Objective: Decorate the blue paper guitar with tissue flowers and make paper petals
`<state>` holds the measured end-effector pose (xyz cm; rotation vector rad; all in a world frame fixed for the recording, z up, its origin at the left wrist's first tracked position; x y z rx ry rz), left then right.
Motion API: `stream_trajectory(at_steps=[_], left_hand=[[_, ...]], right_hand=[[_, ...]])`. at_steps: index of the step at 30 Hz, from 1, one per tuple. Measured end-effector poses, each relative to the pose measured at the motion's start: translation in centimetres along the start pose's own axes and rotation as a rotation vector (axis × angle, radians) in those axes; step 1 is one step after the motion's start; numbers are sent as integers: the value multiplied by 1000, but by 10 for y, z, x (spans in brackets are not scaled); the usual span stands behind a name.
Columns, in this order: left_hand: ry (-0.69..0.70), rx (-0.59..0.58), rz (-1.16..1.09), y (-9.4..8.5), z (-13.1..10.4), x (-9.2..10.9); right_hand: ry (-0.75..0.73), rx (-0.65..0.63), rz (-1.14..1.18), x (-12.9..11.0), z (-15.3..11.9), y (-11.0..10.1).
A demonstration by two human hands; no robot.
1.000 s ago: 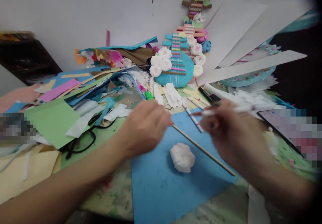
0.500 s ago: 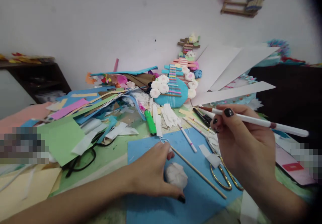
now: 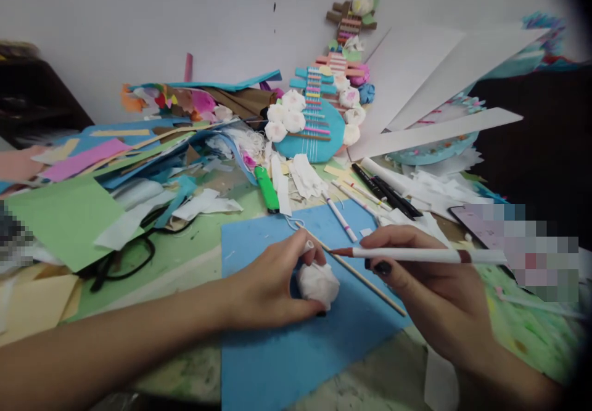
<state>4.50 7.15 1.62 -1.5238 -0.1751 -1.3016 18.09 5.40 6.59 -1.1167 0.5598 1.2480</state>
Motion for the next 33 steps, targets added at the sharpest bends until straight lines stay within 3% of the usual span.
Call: stream_trajectory(at_steps=[4,9,14,18,24,33], left_hand=[[-14,73,76,-5,-2,-2],[-101,56,216,-5,-2,-8],[-51,63,155,-3,-2,-5],[56,102,65,-5,-4,2],[13,104,-7,-3,-2,-4],[19,102,13,-3,-1,-3]], right_hand=[[-90,-56,-100,-5,-3,2],[-60,-48,-145,2,-2,2],[-23,-103,-130,9,-1,11],[-139,-125,-191,-2,-3,12],[-221,-283,-242,-11,-8,24],[-208,-316,-325,-9,-8,33]])
Point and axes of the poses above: each hand's wrist, its own z-axis towards the middle knuckle, its own y-axis out of the palm, x = y × z, the point moved 9 cm from there along z, towards the middle knuckle, and after that the axes turned 1 degree about z, right-handed, at the moved point
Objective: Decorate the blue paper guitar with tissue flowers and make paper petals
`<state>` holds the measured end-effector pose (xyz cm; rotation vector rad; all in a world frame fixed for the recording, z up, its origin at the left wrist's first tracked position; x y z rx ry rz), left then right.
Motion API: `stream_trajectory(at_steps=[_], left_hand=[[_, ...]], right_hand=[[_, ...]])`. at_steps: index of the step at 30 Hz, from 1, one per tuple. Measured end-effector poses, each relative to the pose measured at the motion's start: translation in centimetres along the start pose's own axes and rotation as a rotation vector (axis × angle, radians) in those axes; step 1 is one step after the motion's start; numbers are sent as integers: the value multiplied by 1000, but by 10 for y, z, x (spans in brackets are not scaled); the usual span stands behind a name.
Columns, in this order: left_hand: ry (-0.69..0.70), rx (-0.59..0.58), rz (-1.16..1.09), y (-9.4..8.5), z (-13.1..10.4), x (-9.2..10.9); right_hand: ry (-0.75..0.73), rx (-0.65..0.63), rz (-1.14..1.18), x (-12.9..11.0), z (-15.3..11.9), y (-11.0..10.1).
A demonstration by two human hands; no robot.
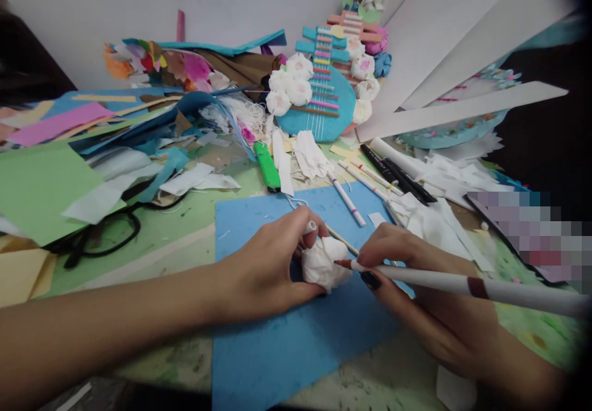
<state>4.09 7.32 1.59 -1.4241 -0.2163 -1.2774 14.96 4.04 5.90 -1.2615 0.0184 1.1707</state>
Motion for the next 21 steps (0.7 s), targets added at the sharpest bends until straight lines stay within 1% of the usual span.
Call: stream_trajectory(at_steps=[3,5,6,10,12,19,21], left_hand=[[-18,-7,-15,1,0,-2],[-23,-1,-19,1,-1,-2],[-24,1,-16,1,-1,-3],[-33,-8,-17,0,-1,-2],[-43,-15,-17,0,-1,-3],[-54,-10,-16,1,1,-4],[-55,-10,-23,1,1,-4]], right_hand=[[-13,58,-3,-4,0,-6],[-29,74,-1,-7,0,-8],[-37,67,-3,-8,0,-7],[-76,-31,-49,-11,3,4],[-86,-40,-62,-11,3,5],[-60,79,-15,-10,-3,-13],[-42,103,-19,-7,-3,-14]])
Point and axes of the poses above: each hand's wrist, its own z-axis towards the middle knuckle, its own y-axis out of the palm, x = y × z, the point moved 9 cm from there along z, towards the middle knuckle, and after that the axes turned 1 degree about z, right-handed, at the moved point
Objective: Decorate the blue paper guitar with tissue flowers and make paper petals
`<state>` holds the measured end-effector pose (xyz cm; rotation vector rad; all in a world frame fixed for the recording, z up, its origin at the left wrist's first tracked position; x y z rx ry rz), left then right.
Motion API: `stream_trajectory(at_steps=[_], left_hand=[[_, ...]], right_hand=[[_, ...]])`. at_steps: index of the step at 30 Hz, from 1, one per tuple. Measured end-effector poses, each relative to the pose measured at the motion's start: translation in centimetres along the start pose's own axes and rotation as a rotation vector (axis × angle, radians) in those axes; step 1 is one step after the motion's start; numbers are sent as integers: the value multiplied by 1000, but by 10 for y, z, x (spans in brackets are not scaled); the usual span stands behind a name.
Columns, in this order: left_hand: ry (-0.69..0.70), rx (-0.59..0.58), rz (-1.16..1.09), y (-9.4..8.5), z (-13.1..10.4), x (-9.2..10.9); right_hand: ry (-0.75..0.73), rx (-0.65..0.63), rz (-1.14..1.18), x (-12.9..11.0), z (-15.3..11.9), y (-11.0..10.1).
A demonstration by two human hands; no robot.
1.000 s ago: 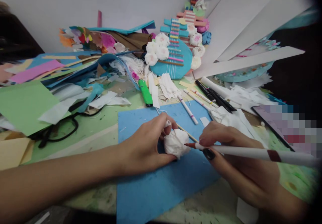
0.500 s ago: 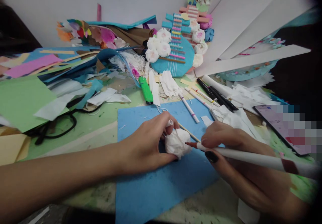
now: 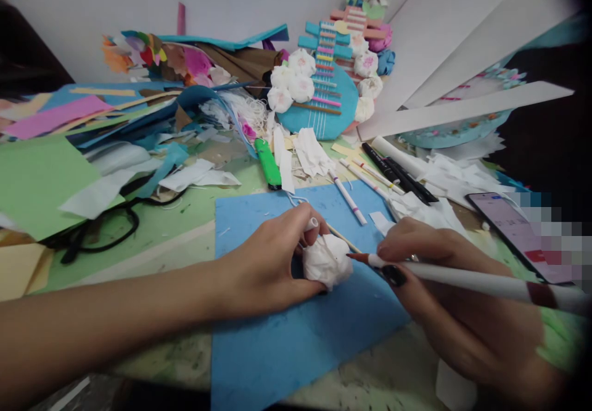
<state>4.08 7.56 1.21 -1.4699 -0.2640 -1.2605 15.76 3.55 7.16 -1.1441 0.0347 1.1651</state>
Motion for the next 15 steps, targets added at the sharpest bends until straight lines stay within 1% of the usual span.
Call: stream_trajectory(at_steps=[6,11,13,15], left_hand=[[8,-7,4,0,0,1],[18,-7,-3,0,-1,1],[18,-6,6,0,-1,1],[19,-7,18,0,-1,1]], right_hand=[[45,-39,-39,7,2,11],[11,-23,-26,1,1,7],[-3,-56,-39,1,2,10],[-9,-118,-72,2,2,17]])
Point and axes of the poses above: each hand's wrist, its own z-axis towards the middle knuckle, its own y-axis out of the palm, x = y × z, the point moved 9 cm from there along z, towards the middle knuckle, and after that the axes turned 1 degree about z, right-handed, at the moved point
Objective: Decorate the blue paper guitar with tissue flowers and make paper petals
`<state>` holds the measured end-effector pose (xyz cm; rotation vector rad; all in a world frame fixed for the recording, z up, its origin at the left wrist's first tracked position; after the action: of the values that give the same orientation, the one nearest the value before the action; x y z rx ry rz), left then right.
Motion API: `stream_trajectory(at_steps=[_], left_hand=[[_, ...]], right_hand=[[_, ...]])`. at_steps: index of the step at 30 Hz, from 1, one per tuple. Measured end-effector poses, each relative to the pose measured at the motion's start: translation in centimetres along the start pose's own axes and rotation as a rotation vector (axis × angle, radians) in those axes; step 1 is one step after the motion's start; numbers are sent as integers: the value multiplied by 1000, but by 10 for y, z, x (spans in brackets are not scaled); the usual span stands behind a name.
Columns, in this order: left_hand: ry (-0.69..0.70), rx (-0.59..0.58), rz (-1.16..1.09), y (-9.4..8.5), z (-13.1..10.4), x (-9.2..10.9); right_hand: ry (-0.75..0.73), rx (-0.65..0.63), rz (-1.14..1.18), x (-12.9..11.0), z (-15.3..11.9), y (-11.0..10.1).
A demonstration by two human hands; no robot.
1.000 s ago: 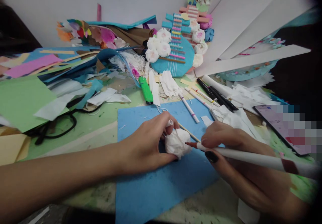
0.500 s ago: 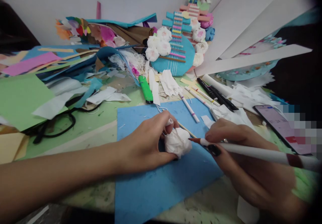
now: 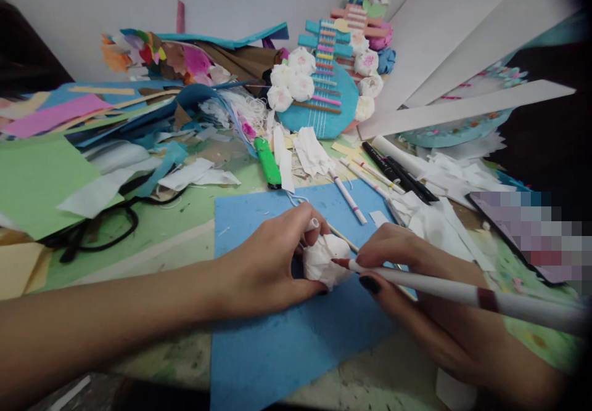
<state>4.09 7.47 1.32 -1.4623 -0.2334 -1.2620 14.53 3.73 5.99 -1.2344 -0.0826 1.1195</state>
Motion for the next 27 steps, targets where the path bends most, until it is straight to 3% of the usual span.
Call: stream_trajectory(at_steps=[3,9,15,22,27], left_hand=[[7,3,10,0,0,1],[10,-2,3,0,-1,0],[3,-4,22,1,0,0],[-31,-5,-14,1,1,-3],[-41,5,-79,1,0,-3]], right_hand=[[1,-31,-17,0,0,2],[-25,60,62,-7,-1,-13],[-56,-45,14,-8,2,3],[-36,-26,25,-9,0,-5],[-72,-56,-2,-10,3,4]])
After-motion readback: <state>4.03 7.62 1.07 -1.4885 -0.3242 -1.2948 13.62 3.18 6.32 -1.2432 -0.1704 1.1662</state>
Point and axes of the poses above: each hand's wrist, its own z-axis towards the middle knuckle, its own y-axis out of the palm, x = y × z, the point moved 9 cm from there along z, towards the middle knuckle, and after that the axes turned 1 degree about z, right-handed, at the moved point
